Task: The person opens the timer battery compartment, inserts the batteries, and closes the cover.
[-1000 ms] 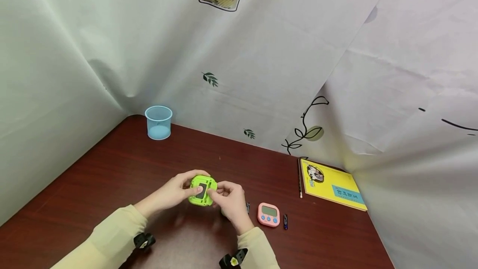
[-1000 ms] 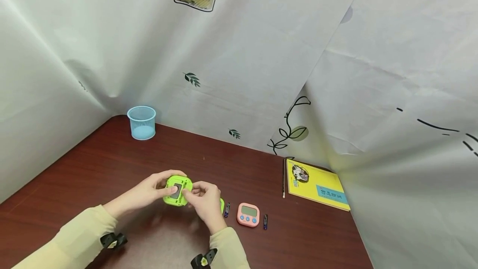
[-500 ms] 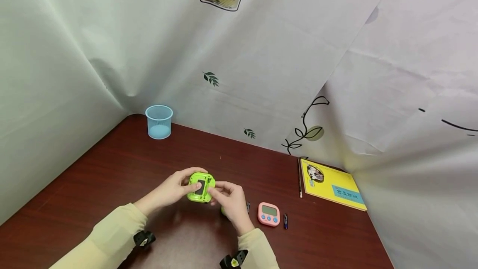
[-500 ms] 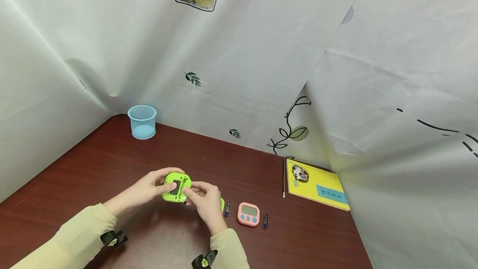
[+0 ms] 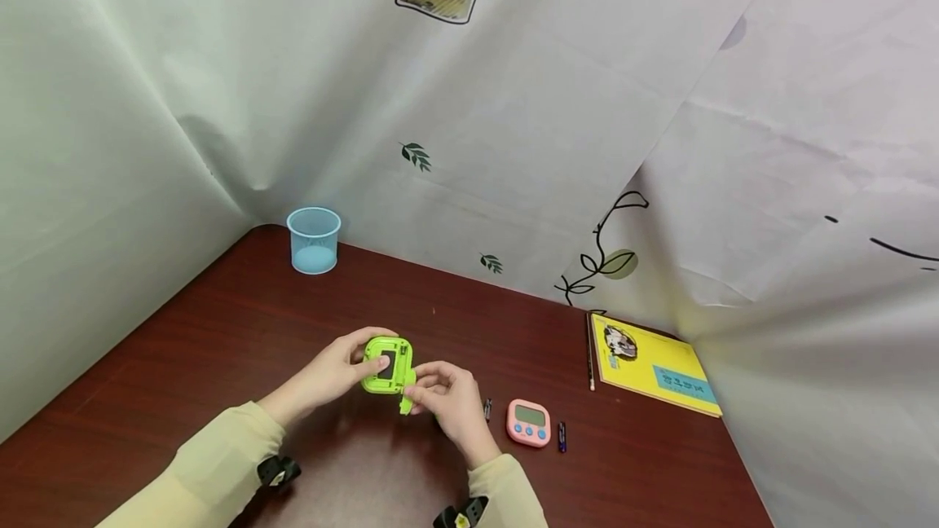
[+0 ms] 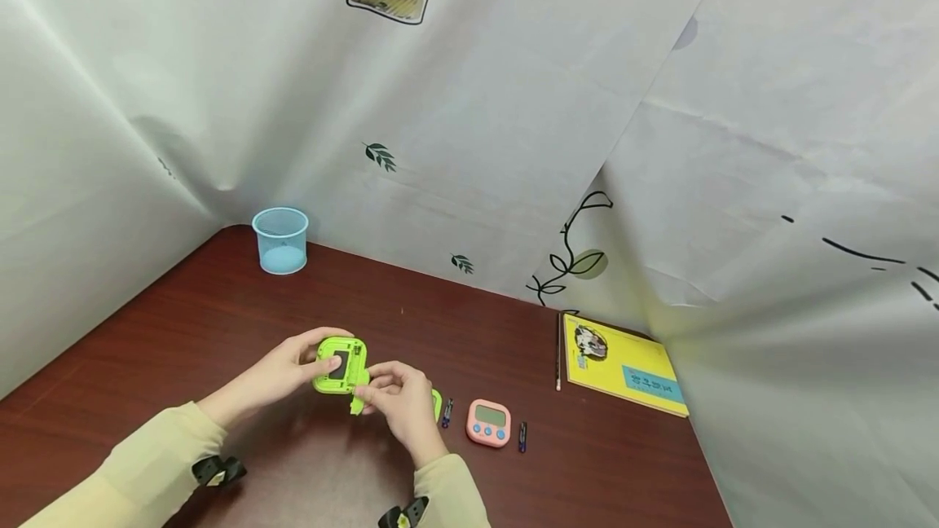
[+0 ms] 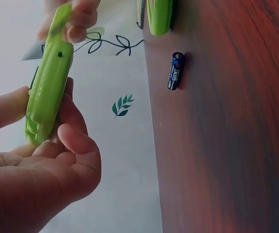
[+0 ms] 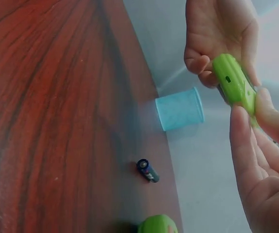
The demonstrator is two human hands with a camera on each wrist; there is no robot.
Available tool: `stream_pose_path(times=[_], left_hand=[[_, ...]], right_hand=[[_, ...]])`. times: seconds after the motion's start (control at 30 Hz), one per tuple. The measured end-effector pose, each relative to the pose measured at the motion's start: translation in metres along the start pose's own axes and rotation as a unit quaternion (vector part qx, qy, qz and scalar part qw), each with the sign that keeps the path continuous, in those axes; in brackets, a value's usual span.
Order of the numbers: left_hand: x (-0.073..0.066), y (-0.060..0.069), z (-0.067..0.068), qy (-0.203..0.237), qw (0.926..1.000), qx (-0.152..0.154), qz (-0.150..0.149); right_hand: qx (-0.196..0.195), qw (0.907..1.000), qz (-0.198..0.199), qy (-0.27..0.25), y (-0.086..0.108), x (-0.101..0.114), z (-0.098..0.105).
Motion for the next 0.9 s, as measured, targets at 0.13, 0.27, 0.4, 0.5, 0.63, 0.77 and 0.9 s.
stream_pose_path(times=[0.13, 0.27, 0.4, 0.5, 0.63, 0.77, 0.9], left_hand=[[0.002, 0.0, 0.004, -0.007, 0.9998, -0.013, 0.013], [0.004, -0.001, 0.005, -0.015, 0.9997, -0.015, 0.014], [0.008, -0.001, 0.006, -0.016, 0.9995, -0.015, 0.021], [0.009, 0.001, 0.006, -0.014, 0.9995, -0.01, 0.026], [0.009, 0.002, 0.004, -0.013, 0.9995, 0.003, 0.029], [0.008, 0.002, 0.001, -0.015, 0.9993, 0.01, 0.031], [0.008, 0.003, -0.003, -0.027, 0.9992, 0.015, 0.026]], right_hand=[[0.023, 0.9996, -0.012, -0.008, 0.001, -0.007, -0.005], [0.046, 0.9985, -0.03, 0.006, 0.003, -0.012, -0.01], [0.055, 0.9971, -0.046, 0.025, 0.005, -0.015, -0.013], [0.062, 0.9946, -0.071, 0.043, 0.007, -0.02, -0.015], [0.082, 0.9867, -0.122, 0.069, 0.014, -0.029, -0.019], [0.101, 0.9794, -0.154, 0.082, 0.021, -0.036, -0.025], [0.123, 0.9735, -0.175, 0.082, 0.025, -0.044, -0.03]])
Point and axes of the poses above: each hand's wrist, its own y-axis away from the middle knuckle, its own z-axis out of the back of the hand, x = y × z, the point moved 9 cm from there along -y, towards the middle knuckle, and after that the axes turned 4 degrees about z, right-handed, at the moved point
